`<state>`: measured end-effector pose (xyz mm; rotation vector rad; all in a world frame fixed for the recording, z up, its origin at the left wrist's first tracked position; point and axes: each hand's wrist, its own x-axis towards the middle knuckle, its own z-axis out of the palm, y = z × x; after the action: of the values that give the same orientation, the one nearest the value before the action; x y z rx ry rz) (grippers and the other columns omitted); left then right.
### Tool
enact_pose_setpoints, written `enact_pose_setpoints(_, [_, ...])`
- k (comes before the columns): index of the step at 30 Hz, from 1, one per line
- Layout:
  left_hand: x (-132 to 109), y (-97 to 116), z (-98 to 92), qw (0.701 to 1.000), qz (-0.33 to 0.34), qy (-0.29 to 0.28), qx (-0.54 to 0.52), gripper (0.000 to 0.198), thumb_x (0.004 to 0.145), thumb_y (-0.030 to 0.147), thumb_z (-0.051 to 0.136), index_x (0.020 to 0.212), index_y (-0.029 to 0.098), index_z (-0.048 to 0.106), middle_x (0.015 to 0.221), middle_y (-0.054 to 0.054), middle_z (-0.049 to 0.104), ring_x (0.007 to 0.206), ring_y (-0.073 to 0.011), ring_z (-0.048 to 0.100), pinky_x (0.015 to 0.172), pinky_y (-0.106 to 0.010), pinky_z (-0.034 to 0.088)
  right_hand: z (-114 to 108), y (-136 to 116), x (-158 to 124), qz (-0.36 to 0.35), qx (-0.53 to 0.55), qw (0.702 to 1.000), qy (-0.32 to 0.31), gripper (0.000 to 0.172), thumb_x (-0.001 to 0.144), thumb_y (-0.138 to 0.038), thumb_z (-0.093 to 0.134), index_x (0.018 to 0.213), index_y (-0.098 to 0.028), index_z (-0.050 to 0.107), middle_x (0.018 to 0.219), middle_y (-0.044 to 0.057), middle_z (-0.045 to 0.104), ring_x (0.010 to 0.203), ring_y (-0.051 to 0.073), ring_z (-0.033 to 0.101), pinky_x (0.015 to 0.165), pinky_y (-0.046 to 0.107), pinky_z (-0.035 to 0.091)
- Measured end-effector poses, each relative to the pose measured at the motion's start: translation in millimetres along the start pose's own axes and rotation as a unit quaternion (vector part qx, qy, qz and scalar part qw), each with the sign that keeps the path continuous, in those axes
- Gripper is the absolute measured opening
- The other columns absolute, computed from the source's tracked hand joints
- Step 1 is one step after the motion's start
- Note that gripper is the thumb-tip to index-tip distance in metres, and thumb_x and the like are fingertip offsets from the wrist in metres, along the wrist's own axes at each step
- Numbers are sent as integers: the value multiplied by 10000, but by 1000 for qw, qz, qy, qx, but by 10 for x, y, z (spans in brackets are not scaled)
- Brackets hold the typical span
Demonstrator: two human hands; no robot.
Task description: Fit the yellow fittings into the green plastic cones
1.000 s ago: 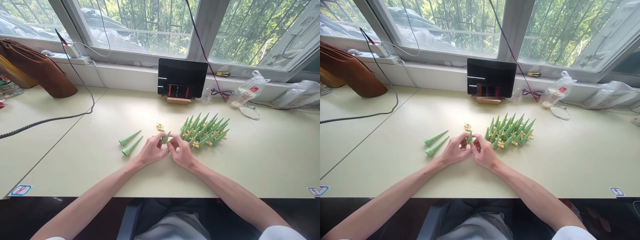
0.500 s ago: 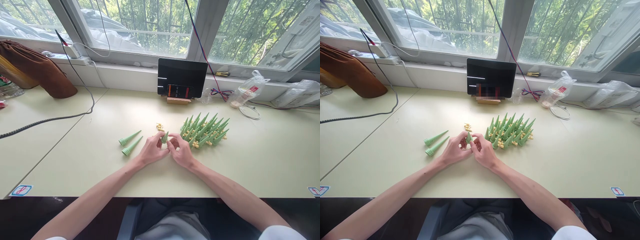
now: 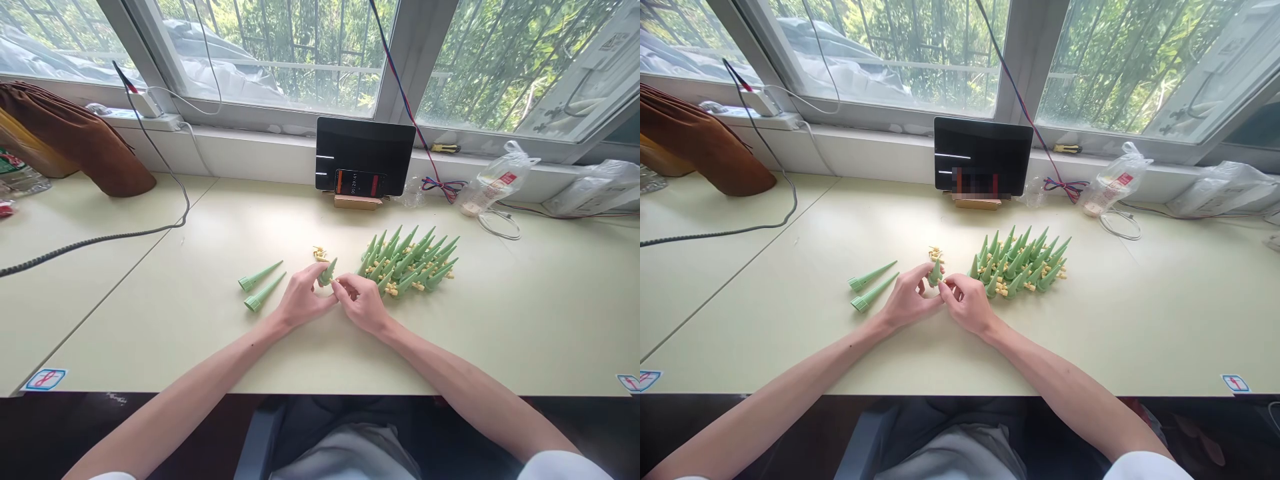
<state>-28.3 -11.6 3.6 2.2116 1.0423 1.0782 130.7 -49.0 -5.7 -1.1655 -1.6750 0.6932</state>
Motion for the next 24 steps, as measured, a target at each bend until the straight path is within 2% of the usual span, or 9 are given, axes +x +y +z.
enact_pose_setpoints(7, [-13, -25, 4, 1000, 1, -17, -12, 313, 758, 237, 653, 1066, 194, 613, 927, -43, 648, 755, -136, 570, 583, -226, 495, -22, 16, 17, 7, -4, 999, -35, 353, 962, -357, 475, 686, -168, 589, 601, -13, 477, 541, 109, 371, 518, 256, 311])
enact_pose_setpoints(13, [-13, -10, -10, 999, 14, -25, -27, 401, 774, 153, 633, 1169, 208, 592, 980, -44, 664, 806, -134, 601, 686, -239, 520, -44, -16, 39, 26, 48, 996, -71, 336, 953, -379, 492, 762, -152, 650, 609, -17, 499, 529, 99, 358, 498, 246, 292])
enact_pose_setpoints(18, [-22, -26, 8, 999, 18, -20, -27, 455, 790, 161, 643, 1232, 211, 546, 1002, -43, 680, 755, -120, 596, 679, -238, 504, -51, -8, 47, 35, 67, 994, -81, 307, 946, -358, 512, 794, -146, 673, 601, -24, 504, 507, 87, 329, 483, 242, 267])
enact_pose_setpoints(24, [-38, -62, 27, 999, 4, -37, -17, 538, 785, 145, 620, 1277, 244, 424, 987, -22, 685, 649, -95, 553, 624, -225, 461, -61, -17, 51, 61, 72, 992, -87, 349, 934, -418, 526, 754, -148, 654, 568, -26, 470, 491, 88, 326, 458, 241, 254])
